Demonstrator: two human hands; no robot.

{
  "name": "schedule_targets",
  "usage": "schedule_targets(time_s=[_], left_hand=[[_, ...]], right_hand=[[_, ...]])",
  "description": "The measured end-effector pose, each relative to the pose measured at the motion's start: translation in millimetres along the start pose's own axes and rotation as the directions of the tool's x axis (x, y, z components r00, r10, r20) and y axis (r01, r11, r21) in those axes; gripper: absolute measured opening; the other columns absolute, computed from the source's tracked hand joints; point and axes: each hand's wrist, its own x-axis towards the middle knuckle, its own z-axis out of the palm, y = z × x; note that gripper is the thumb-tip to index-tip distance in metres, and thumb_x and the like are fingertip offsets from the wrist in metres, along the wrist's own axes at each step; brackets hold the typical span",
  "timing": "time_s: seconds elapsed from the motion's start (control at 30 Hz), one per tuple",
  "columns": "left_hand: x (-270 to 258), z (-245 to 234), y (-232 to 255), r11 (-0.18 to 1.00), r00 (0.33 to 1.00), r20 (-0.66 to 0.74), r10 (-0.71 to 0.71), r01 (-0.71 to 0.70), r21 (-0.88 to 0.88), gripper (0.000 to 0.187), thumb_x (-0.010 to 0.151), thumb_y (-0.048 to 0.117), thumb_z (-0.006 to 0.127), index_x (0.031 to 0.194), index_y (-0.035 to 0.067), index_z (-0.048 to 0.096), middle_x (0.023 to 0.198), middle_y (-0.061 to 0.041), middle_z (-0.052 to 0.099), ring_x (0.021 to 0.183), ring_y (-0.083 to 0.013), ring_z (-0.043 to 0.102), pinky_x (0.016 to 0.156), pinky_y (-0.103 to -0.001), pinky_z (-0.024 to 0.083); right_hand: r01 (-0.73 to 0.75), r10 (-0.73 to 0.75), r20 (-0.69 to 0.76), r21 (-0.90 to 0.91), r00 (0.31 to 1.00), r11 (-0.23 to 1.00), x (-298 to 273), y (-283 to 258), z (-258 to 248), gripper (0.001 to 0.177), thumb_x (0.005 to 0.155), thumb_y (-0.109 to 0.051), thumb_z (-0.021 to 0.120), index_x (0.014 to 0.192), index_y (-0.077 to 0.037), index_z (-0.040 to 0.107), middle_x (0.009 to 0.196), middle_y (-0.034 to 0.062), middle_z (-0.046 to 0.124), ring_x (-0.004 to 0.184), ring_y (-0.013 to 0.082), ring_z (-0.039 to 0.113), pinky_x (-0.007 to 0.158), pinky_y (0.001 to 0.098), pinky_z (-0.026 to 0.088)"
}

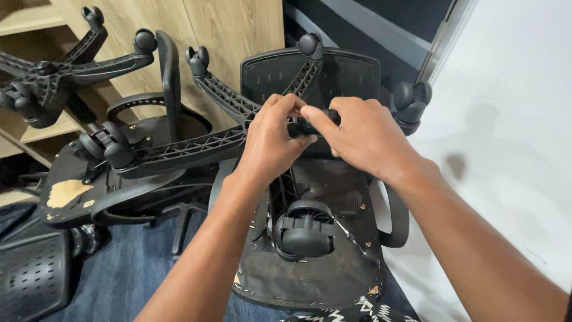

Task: The person attaches a caster wheel to the base of an office chair using a screwdriver. They insert the wheel into the base, then use the screwdriver to tighten the screw, securing the wheel in place.

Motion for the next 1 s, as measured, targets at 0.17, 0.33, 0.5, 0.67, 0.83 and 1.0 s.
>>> schedule_targets(time_s=[0.17,0.33,0.5,0.67,0.83,1.0], left_hand=[[8,2,8,0.952,0.949,0.093,-0.302,0.305,-0.019,0.039,0.070,0.009,0.087,0.104,0.001,0.067,0.083,-0.012,0.072,0.075,-0.0240,0.070,0.070,-0.035,0.054],[28,2,-5,0.935,0.909,0.273,-0.315,0.347,-0.077,0.038,0.081,0.010,0.081,0.116,0.004,0.069,0.092,-0.007,0.076,0.082,-0.0170,0.071,0.077,-0.031,0.056],[28,15,-1,0.954,0.959,0.209,-0.194,0.234,-0.188,0.047,0.077,0.007,0.081,0.120,0.004,0.063,0.105,-0.008,0.073,0.098,-0.0177,0.070,0.086,-0.032,0.056],[22,31,12,0.979,0.979,0.034,-0.203,0.203,0.019,0.047,0.071,0.014,0.091,0.105,0.002,0.062,0.096,-0.010,0.066,0.091,-0.0241,0.068,0.081,-0.035,0.055],[19,30,15,0.966,0.966,0.053,-0.254,0.251,0.056,0.036,0.076,0.015,0.087,0.107,0.005,0.071,0.099,-0.011,0.066,0.094,-0.0247,0.069,0.082,-0.035,0.056],[19,33,18,0.944,0.941,0.101,-0.324,0.314,0.104,0.042,0.075,0.016,0.084,0.115,0.008,0.073,0.102,-0.012,0.068,0.095,-0.0260,0.069,0.083,-0.036,0.055]], right_hand=[[0.065,-0.064,0.039,-0.022,0.997,0.998,11,10,-14,0.054,0.093,-0.056,0.063,0.103,-0.004,0.071,0.074,0.0153,0.074,0.072,0.0301,0.074,0.069,0.0419,0.055],[0.404,-0.404,0.003,0.040,0.915,0.914,22,30,-30,0.054,0.086,-0.040,0.070,0.130,-0.010,0.064,0.088,0.0144,0.077,0.083,0.0300,0.075,0.071,0.0408,0.055],[0.189,-0.191,0.051,0.040,0.980,0.981,30,29,-38,0.039,0.093,-0.042,0.062,0.104,-0.007,0.072,0.068,0.0111,0.075,0.069,0.0273,0.076,0.067,0.0405,0.056],[0.032,-0.023,0.163,-0.050,0.986,0.998,29,28,-43,0.060,0.102,-0.051,0.061,0.089,0.005,0.079,0.072,0.0130,0.076,0.071,0.0288,0.076,0.073,0.0382,0.057],[0.346,-0.351,0.062,0.080,0.934,0.935,30,45,-47,0.052,0.086,-0.040,0.075,0.125,-0.007,0.069,0.091,0.0167,0.076,0.086,0.0315,0.076,0.075,0.0416,0.056],[0.406,-0.409,0.063,0.055,0.910,0.912,31,51,-48,0.038,0.086,-0.031,0.071,0.115,-0.007,0.075,0.092,0.0214,0.076,0.089,0.0375,0.073,0.078,0.0442,0.055]])
